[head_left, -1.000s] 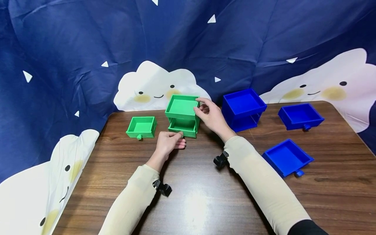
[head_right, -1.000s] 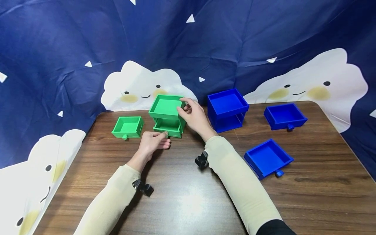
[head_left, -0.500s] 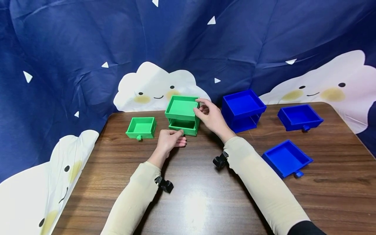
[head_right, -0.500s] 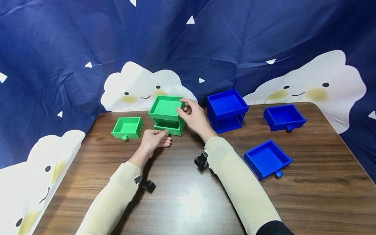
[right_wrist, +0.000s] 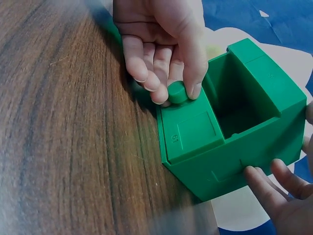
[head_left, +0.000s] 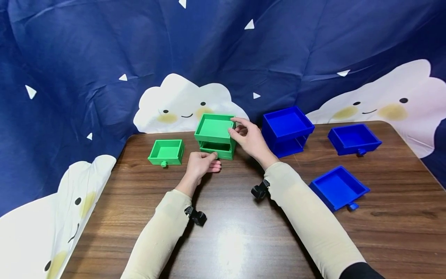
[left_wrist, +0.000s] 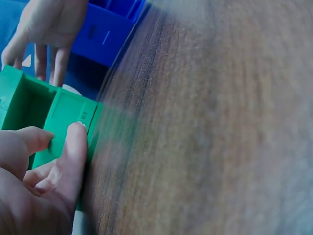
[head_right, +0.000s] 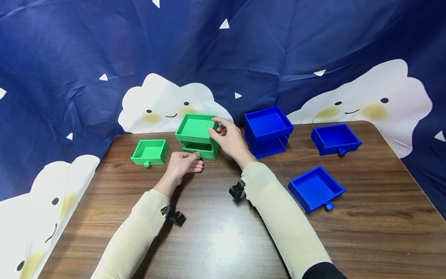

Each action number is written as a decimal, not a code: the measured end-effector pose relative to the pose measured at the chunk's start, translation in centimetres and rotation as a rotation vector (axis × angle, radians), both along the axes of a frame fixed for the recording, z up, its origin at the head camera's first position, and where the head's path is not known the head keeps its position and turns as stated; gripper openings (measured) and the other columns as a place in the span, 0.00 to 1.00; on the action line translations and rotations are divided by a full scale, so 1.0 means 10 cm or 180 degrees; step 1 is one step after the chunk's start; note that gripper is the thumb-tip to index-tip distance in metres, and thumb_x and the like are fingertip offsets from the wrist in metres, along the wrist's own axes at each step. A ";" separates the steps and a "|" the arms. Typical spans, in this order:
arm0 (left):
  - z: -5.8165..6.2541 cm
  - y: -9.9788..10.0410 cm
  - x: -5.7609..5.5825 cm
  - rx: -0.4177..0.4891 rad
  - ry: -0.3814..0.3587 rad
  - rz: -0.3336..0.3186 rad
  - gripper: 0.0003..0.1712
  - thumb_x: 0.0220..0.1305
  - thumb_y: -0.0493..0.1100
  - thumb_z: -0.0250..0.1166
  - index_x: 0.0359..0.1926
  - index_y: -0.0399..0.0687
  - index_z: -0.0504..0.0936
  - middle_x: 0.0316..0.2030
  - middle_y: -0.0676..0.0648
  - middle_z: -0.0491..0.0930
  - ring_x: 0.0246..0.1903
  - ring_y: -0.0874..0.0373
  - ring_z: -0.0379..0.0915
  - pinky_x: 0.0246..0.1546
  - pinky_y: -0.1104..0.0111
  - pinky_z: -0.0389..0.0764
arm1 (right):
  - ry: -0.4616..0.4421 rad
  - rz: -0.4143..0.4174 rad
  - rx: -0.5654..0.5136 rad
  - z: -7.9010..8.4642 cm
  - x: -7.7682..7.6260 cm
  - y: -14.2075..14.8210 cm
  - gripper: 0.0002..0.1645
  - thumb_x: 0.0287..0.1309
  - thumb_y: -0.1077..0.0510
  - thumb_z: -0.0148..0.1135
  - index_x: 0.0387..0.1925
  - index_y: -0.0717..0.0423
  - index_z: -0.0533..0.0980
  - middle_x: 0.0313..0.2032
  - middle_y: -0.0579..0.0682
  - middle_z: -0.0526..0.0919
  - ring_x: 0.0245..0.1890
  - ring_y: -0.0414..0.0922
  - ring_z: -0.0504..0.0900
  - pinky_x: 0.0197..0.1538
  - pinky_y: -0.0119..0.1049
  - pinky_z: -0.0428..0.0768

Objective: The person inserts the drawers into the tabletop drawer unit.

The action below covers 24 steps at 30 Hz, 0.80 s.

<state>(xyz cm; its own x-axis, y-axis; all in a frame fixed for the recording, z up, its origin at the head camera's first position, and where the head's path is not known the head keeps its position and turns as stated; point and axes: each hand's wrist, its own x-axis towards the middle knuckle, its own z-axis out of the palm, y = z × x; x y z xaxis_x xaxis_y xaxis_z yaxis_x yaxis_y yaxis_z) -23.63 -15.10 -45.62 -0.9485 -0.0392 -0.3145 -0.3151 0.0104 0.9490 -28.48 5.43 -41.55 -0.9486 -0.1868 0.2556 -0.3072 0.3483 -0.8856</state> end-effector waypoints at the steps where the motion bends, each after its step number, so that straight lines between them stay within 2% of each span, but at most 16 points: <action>1: 0.00 0.00 0.00 0.0014 0.0000 -0.0012 0.20 0.78 0.39 0.65 0.52 0.19 0.84 0.23 0.45 0.87 0.21 0.61 0.87 0.29 0.69 0.90 | -0.0001 0.0000 0.0003 0.00 0.00 0.00 0.29 0.74 0.53 0.68 0.71 0.57 0.77 0.48 0.62 0.86 0.50 0.59 0.86 0.62 0.53 0.83; 4: 0.01 -0.02 0.02 0.0015 0.0021 -0.0052 0.20 0.78 0.40 0.65 0.53 0.19 0.84 0.23 0.45 0.87 0.21 0.61 0.87 0.29 0.69 0.90 | -0.0012 0.0000 0.0016 0.00 -0.01 0.00 0.29 0.74 0.53 0.68 0.71 0.57 0.77 0.49 0.62 0.86 0.50 0.59 0.86 0.61 0.53 0.83; 15: 0.09 -0.20 0.21 -0.0477 0.0379 -0.0124 0.18 0.77 0.41 0.65 0.52 0.26 0.87 0.28 0.38 0.89 0.22 0.59 0.86 0.28 0.66 0.90 | 0.0002 -0.0010 0.0018 0.02 -0.01 0.01 0.29 0.74 0.53 0.67 0.71 0.57 0.77 0.49 0.63 0.86 0.51 0.59 0.86 0.63 0.54 0.83; 24: 0.14 -0.41 0.34 -0.1172 0.0729 -0.0108 0.17 0.76 0.40 0.66 0.52 0.27 0.88 0.35 0.30 0.90 0.26 0.55 0.88 0.31 0.63 0.92 | -0.0009 -0.0001 0.0037 0.01 0.00 0.00 0.28 0.75 0.53 0.67 0.71 0.58 0.77 0.48 0.63 0.85 0.50 0.59 0.85 0.63 0.54 0.82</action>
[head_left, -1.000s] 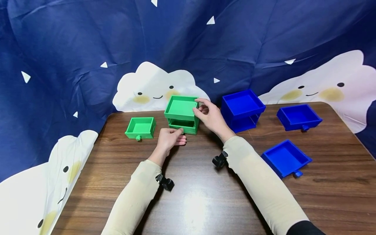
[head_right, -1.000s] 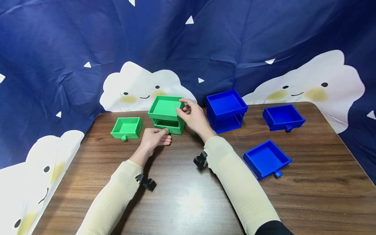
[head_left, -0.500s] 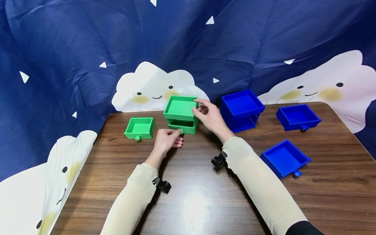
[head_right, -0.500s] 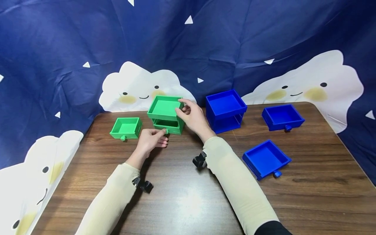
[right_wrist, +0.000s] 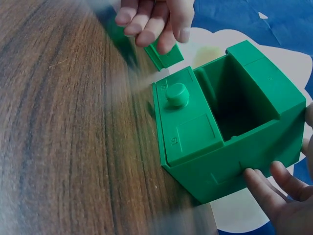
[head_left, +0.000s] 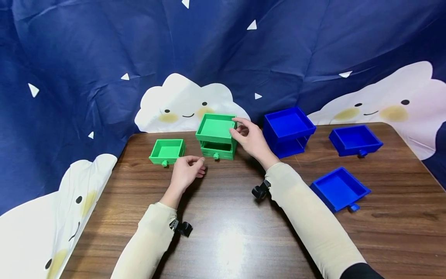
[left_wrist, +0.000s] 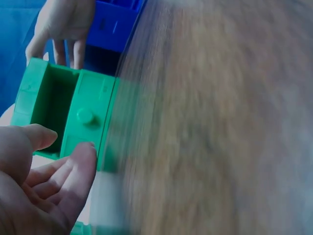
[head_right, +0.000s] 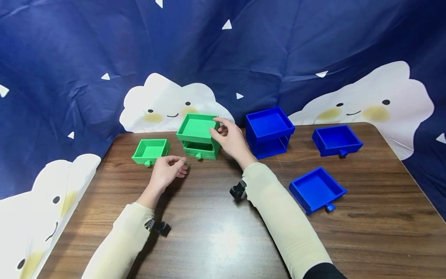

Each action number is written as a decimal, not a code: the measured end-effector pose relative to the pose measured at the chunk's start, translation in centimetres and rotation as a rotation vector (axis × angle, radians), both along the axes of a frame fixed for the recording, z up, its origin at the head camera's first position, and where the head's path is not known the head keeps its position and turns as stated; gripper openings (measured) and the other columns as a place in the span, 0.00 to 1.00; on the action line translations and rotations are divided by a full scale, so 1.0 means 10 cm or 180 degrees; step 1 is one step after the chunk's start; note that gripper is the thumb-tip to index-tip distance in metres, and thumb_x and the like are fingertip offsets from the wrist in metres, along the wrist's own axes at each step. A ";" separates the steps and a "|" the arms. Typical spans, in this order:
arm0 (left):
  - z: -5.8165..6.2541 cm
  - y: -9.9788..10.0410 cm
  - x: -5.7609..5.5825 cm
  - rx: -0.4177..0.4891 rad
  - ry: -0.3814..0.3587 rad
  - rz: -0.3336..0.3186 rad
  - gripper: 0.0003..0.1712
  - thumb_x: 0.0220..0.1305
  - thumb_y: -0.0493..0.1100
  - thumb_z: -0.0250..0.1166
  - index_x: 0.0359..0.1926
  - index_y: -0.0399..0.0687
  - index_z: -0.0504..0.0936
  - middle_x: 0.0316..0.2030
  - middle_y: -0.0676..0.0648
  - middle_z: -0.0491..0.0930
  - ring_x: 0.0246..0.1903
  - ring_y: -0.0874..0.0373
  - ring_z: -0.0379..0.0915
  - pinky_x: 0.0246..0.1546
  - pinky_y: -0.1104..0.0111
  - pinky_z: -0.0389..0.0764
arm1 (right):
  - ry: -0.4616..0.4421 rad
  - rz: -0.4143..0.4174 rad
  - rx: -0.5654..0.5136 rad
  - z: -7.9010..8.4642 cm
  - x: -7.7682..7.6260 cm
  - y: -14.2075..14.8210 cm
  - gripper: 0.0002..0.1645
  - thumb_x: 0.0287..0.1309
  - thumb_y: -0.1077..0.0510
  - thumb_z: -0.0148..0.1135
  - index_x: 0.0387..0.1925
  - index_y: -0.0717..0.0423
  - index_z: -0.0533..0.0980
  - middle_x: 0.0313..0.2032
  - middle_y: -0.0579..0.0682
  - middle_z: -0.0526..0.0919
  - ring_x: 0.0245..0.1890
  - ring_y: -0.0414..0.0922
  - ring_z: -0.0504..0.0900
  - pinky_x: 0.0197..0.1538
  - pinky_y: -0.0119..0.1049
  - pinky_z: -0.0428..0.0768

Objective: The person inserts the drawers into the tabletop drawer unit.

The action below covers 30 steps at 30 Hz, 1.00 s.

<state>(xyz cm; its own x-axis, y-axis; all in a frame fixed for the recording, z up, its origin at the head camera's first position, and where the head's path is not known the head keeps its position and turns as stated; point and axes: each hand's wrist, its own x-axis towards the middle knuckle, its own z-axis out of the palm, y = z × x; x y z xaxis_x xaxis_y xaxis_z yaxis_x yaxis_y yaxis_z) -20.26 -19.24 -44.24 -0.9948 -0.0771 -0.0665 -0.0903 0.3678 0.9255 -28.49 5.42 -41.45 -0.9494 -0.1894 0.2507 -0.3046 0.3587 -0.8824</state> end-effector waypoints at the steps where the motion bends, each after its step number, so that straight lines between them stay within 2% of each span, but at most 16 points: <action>1: 0.00 -0.02 0.01 -0.0043 0.0021 0.0006 0.17 0.76 0.41 0.66 0.52 0.28 0.88 0.36 0.30 0.90 0.27 0.55 0.89 0.31 0.63 0.92 | 0.0004 -0.0005 0.0009 0.00 0.00 0.00 0.28 0.75 0.53 0.67 0.71 0.58 0.77 0.48 0.63 0.85 0.50 0.59 0.85 0.63 0.54 0.82; 12: 0.04 -0.23 0.12 -0.0329 0.0182 0.0172 0.15 0.75 0.41 0.67 0.49 0.30 0.89 0.34 0.31 0.90 0.26 0.49 0.90 0.29 0.63 0.92 | 0.0026 0.0006 0.0038 -0.01 0.01 0.00 0.28 0.74 0.53 0.67 0.71 0.56 0.77 0.48 0.62 0.86 0.49 0.58 0.85 0.61 0.52 0.83; 16: 0.05 -0.30 0.15 -0.0514 0.0220 0.0253 0.15 0.75 0.42 0.68 0.49 0.31 0.89 0.34 0.32 0.91 0.26 0.48 0.91 0.29 0.64 0.91 | 0.0016 0.0005 0.0023 0.00 0.00 0.01 0.28 0.75 0.53 0.67 0.71 0.57 0.77 0.48 0.62 0.86 0.49 0.59 0.85 0.61 0.53 0.83; 22: 0.07 -0.41 0.19 -0.0736 0.0247 0.0349 0.16 0.74 0.44 0.67 0.49 0.33 0.90 0.34 0.34 0.92 0.24 0.52 0.90 0.24 0.74 0.85 | 0.0011 -0.0002 0.0044 0.00 0.00 0.01 0.28 0.75 0.53 0.67 0.71 0.56 0.77 0.48 0.62 0.86 0.50 0.58 0.85 0.62 0.53 0.83; 27: 0.06 -0.50 0.20 -0.0807 0.0232 0.0414 0.17 0.75 0.45 0.67 0.50 0.34 0.90 0.35 0.34 0.92 0.21 0.59 0.87 0.23 0.76 0.83 | 0.0018 0.0005 0.0033 0.00 0.00 0.01 0.28 0.75 0.53 0.67 0.71 0.57 0.77 0.48 0.62 0.86 0.50 0.59 0.85 0.62 0.53 0.83; 30: 0.04 -0.55 0.21 -0.0838 0.0237 0.0453 0.16 0.75 0.45 0.67 0.50 0.35 0.90 0.35 0.34 0.92 0.21 0.60 0.87 0.23 0.76 0.83 | 0.0017 0.0011 0.0024 -0.01 0.00 0.00 0.28 0.75 0.53 0.67 0.71 0.57 0.77 0.48 0.62 0.86 0.49 0.58 0.85 0.61 0.53 0.83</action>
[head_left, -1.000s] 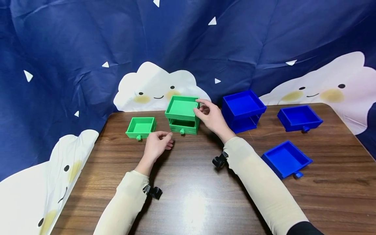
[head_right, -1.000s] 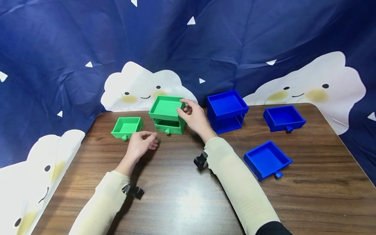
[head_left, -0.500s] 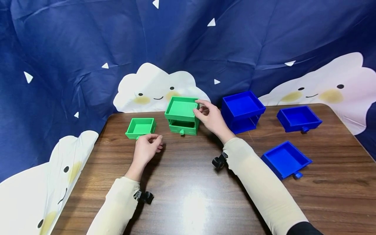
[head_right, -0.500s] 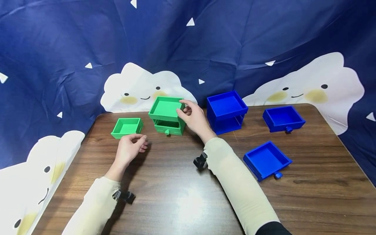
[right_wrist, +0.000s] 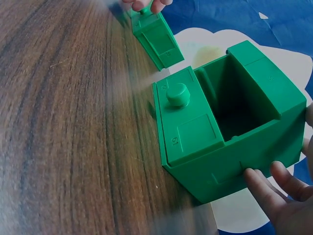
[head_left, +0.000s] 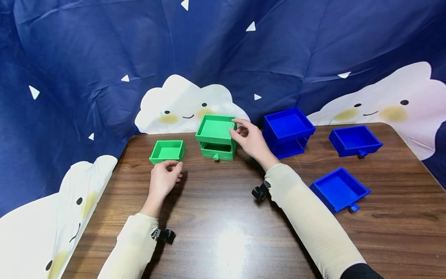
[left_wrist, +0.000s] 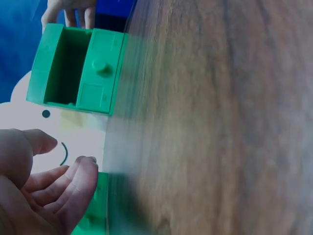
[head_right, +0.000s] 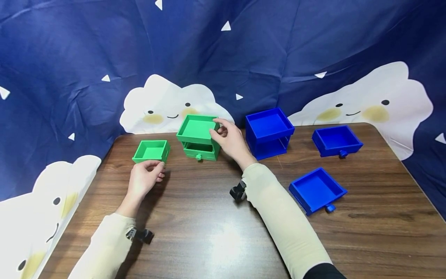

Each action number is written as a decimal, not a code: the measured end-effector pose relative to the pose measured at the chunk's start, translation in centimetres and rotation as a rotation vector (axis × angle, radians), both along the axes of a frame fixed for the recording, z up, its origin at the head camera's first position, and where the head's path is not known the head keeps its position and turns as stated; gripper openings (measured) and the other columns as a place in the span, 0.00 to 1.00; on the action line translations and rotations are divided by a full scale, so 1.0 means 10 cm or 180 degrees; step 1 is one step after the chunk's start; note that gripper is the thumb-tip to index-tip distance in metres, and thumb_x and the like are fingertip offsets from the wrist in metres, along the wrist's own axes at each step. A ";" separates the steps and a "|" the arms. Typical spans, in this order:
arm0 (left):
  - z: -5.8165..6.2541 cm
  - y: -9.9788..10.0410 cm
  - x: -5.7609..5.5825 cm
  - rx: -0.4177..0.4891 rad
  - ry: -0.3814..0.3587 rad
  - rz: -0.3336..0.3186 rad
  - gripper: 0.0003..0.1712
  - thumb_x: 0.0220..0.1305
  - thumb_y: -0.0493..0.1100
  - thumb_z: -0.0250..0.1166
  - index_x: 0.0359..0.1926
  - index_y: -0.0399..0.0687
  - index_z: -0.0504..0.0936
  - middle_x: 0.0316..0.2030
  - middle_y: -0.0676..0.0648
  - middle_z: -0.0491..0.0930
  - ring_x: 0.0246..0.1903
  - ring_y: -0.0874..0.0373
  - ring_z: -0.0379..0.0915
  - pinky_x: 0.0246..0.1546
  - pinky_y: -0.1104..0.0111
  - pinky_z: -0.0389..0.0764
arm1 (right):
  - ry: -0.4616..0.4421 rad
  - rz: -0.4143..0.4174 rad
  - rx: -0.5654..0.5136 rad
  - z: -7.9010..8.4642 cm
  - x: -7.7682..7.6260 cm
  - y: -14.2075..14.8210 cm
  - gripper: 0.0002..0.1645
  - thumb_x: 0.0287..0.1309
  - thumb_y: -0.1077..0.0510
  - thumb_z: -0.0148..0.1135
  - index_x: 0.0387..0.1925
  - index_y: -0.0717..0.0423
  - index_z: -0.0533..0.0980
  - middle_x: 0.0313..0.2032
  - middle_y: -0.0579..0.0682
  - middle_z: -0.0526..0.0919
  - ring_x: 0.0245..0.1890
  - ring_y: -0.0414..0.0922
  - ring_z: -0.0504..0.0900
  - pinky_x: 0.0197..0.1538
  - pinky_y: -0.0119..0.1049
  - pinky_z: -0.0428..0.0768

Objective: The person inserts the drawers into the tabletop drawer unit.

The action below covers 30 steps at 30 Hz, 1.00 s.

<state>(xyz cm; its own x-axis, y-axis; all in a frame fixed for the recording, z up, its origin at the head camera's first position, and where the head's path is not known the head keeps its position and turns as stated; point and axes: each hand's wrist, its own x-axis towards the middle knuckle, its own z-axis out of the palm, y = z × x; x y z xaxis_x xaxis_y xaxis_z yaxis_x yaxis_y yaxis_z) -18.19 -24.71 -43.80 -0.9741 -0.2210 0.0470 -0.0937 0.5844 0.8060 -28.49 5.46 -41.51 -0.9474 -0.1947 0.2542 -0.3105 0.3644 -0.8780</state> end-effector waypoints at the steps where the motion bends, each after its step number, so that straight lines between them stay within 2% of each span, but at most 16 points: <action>1: 0.00 -0.01 0.00 0.0005 0.0012 0.0008 0.17 0.75 0.45 0.66 0.50 0.35 0.90 0.35 0.34 0.92 0.21 0.59 0.88 0.23 0.76 0.83 | 0.0004 0.0001 0.0006 0.00 0.00 0.00 0.28 0.75 0.53 0.67 0.71 0.57 0.77 0.48 0.61 0.86 0.49 0.58 0.85 0.61 0.52 0.83; 3: 0.01 -0.04 0.00 0.0000 0.0032 0.0042 0.17 0.74 0.45 0.66 0.50 0.34 0.90 0.35 0.34 0.92 0.22 0.56 0.89 0.23 0.77 0.83 | -0.0001 0.0006 -0.0007 0.00 0.00 0.00 0.28 0.75 0.53 0.67 0.71 0.56 0.77 0.48 0.61 0.85 0.49 0.58 0.85 0.61 0.53 0.83; 6: 0.02 -0.07 0.01 0.0003 0.0064 0.0090 0.17 0.74 0.45 0.66 0.50 0.34 0.90 0.35 0.33 0.92 0.22 0.57 0.89 0.23 0.77 0.83 | -0.0005 0.0010 -0.0021 -0.01 0.00 0.01 0.28 0.75 0.52 0.67 0.71 0.56 0.77 0.48 0.61 0.85 0.50 0.58 0.85 0.62 0.53 0.83; 10: 0.03 -0.12 0.01 -0.0022 0.0075 0.0170 0.17 0.74 0.45 0.66 0.51 0.34 0.90 0.35 0.33 0.92 0.20 0.63 0.86 0.23 0.77 0.83 | -0.0019 0.0021 -0.0043 -0.02 0.00 0.01 0.28 0.75 0.53 0.67 0.71 0.56 0.77 0.48 0.62 0.85 0.50 0.59 0.85 0.62 0.54 0.83; 16: 0.01 -0.19 0.03 -0.0006 0.0065 0.0279 0.17 0.74 0.44 0.65 0.51 0.33 0.89 0.37 0.32 0.91 0.20 0.64 0.86 0.22 0.78 0.83 | -0.0002 0.0032 -0.0053 -0.02 -0.01 0.00 0.28 0.75 0.53 0.67 0.71 0.56 0.77 0.48 0.62 0.85 0.50 0.59 0.85 0.62 0.53 0.83; 23: -0.01 -0.27 0.03 -0.0098 0.0040 0.0327 0.17 0.74 0.43 0.65 0.52 0.33 0.89 0.37 0.33 0.92 0.17 0.73 0.80 0.22 0.79 0.81 | 0.0017 0.0004 -0.0029 -0.03 -0.01 0.01 0.28 0.75 0.53 0.67 0.71 0.56 0.77 0.48 0.62 0.86 0.50 0.59 0.85 0.62 0.53 0.83; 30: -0.02 -0.33 0.01 -0.0128 0.0021 0.0364 0.18 0.73 0.43 0.65 0.53 0.32 0.88 0.37 0.33 0.92 0.19 0.64 0.86 0.22 0.78 0.82 | 0.0021 0.0017 -0.0053 -0.04 -0.01 0.01 0.29 0.75 0.53 0.67 0.72 0.57 0.77 0.49 0.62 0.85 0.50 0.59 0.85 0.62 0.54 0.83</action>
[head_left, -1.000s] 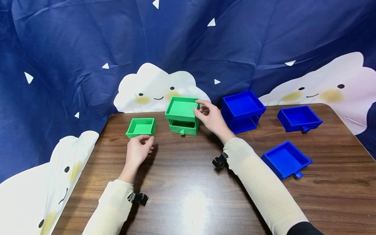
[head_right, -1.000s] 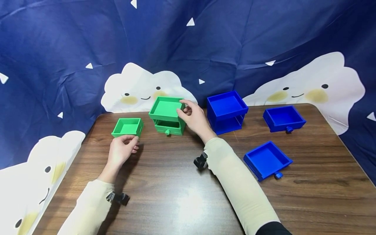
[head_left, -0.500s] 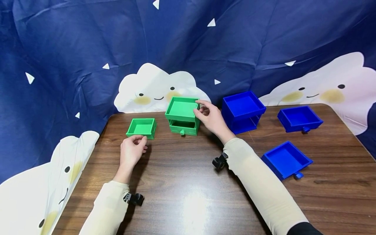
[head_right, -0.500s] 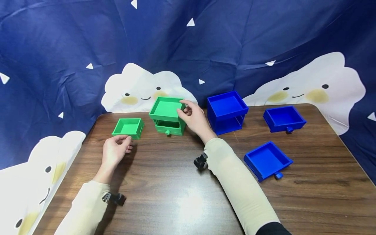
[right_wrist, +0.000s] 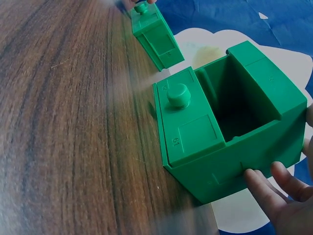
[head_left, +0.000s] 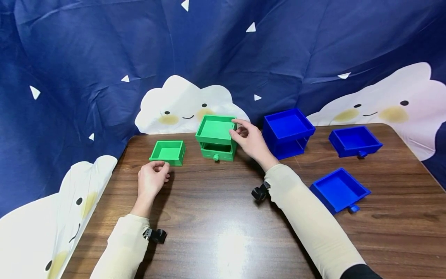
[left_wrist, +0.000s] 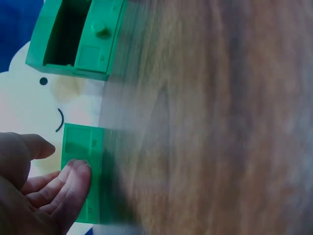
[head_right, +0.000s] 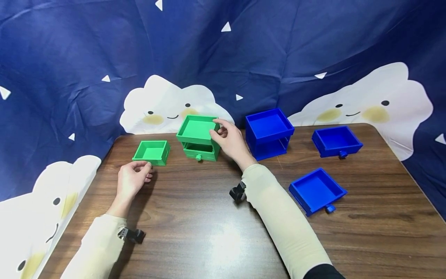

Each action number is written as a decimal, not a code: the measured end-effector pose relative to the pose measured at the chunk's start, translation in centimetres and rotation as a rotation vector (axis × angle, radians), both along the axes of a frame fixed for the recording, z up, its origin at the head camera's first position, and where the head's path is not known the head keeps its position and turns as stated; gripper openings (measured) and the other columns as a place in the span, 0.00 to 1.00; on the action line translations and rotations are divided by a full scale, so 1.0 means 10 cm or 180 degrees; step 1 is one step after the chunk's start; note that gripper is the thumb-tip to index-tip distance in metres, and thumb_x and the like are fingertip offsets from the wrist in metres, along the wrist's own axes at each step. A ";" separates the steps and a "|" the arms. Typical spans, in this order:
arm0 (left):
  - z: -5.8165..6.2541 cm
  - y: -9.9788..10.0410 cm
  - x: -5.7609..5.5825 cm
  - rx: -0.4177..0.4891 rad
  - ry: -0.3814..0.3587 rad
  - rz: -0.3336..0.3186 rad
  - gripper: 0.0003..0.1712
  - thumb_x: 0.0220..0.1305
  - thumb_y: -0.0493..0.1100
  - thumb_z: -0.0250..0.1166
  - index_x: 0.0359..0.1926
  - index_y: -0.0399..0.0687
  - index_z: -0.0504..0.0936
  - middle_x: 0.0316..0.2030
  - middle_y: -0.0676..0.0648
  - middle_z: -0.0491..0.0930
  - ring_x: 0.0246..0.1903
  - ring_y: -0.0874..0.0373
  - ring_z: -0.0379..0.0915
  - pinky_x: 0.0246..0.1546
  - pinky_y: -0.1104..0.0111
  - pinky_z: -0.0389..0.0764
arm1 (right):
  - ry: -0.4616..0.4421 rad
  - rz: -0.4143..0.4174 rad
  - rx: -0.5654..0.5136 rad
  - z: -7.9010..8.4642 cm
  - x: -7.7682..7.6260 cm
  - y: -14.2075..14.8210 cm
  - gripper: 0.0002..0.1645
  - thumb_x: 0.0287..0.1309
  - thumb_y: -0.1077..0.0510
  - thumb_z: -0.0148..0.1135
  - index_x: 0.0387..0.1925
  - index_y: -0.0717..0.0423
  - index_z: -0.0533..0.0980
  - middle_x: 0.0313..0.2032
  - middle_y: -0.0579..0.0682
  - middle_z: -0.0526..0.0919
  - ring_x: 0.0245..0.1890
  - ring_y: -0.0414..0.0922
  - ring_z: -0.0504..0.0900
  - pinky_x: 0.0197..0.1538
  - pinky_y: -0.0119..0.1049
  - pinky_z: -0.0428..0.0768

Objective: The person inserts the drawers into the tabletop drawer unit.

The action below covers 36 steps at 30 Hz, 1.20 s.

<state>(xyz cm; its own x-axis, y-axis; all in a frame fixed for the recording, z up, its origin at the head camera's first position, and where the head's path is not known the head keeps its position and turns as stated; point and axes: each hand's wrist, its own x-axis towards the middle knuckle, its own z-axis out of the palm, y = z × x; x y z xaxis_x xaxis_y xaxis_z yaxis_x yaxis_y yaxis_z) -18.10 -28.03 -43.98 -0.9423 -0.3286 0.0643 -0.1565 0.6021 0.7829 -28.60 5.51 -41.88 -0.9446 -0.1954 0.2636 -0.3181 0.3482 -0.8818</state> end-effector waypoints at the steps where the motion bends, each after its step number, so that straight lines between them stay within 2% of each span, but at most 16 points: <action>1: 0.00 -0.01 -0.01 0.0003 -0.0003 0.0005 0.18 0.73 0.43 0.65 0.53 0.32 0.88 0.37 0.32 0.91 0.19 0.64 0.86 0.22 0.78 0.82 | -0.0002 -0.0002 0.0002 0.00 0.00 0.00 0.29 0.75 0.53 0.67 0.72 0.57 0.77 0.48 0.62 0.85 0.50 0.59 0.85 0.62 0.54 0.83; 8: -0.01 -0.06 -0.04 0.0042 -0.0062 0.0022 0.20 0.73 0.43 0.65 0.55 0.30 0.87 0.36 0.32 0.91 0.16 0.68 0.82 0.20 0.76 0.83 | -0.0022 -0.0011 0.0012 0.00 0.00 -0.01 0.29 0.75 0.52 0.67 0.72 0.56 0.77 0.48 0.62 0.86 0.49 0.58 0.85 0.61 0.53 0.83; 15: -0.01 -0.12 -0.11 0.0214 -0.0212 -0.0030 0.21 0.74 0.43 0.64 0.55 0.27 0.87 0.33 0.33 0.91 0.17 0.66 0.84 0.23 0.69 0.88 | -0.0054 -0.0031 -0.0013 0.01 0.01 -0.01 0.28 0.75 0.53 0.67 0.71 0.56 0.78 0.48 0.62 0.86 0.49 0.59 0.85 0.61 0.52 0.83; 22: -0.03 -0.16 -0.15 0.0530 -0.0391 -0.0069 0.23 0.75 0.42 0.63 0.54 0.21 0.85 0.29 0.38 0.91 0.18 0.65 0.85 0.24 0.68 0.89 | -0.0048 -0.0049 -0.0002 0.02 0.02 -0.02 0.28 0.75 0.53 0.67 0.72 0.55 0.77 0.48 0.61 0.86 0.49 0.57 0.85 0.60 0.50 0.83; 27: -0.05 -0.18 -0.17 0.0876 -0.0505 -0.0047 0.24 0.76 0.41 0.63 0.56 0.18 0.83 0.25 0.43 0.90 0.18 0.64 0.85 0.25 0.67 0.90 | -0.0055 -0.0050 0.0005 0.02 0.02 -0.02 0.28 0.75 0.53 0.67 0.72 0.55 0.77 0.47 0.61 0.86 0.48 0.57 0.85 0.59 0.49 0.82; 36: -0.08 -0.18 -0.19 0.1381 -0.0696 -0.0085 0.27 0.80 0.43 0.59 0.60 0.16 0.78 0.22 0.48 0.86 0.18 0.62 0.85 0.26 0.66 0.90 | -0.0046 -0.0052 0.0004 0.04 0.05 -0.02 0.29 0.75 0.53 0.67 0.72 0.57 0.77 0.47 0.61 0.85 0.49 0.57 0.84 0.60 0.49 0.82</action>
<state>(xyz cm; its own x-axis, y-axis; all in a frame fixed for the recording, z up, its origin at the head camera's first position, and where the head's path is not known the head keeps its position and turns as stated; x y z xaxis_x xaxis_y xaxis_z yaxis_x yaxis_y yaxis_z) -20.01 -29.85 -44.77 -0.9269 -0.2568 -0.2738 -0.3344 0.2334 0.9131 -28.14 5.32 -41.43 -0.9514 -0.1801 0.2498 -0.2996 0.3544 -0.8858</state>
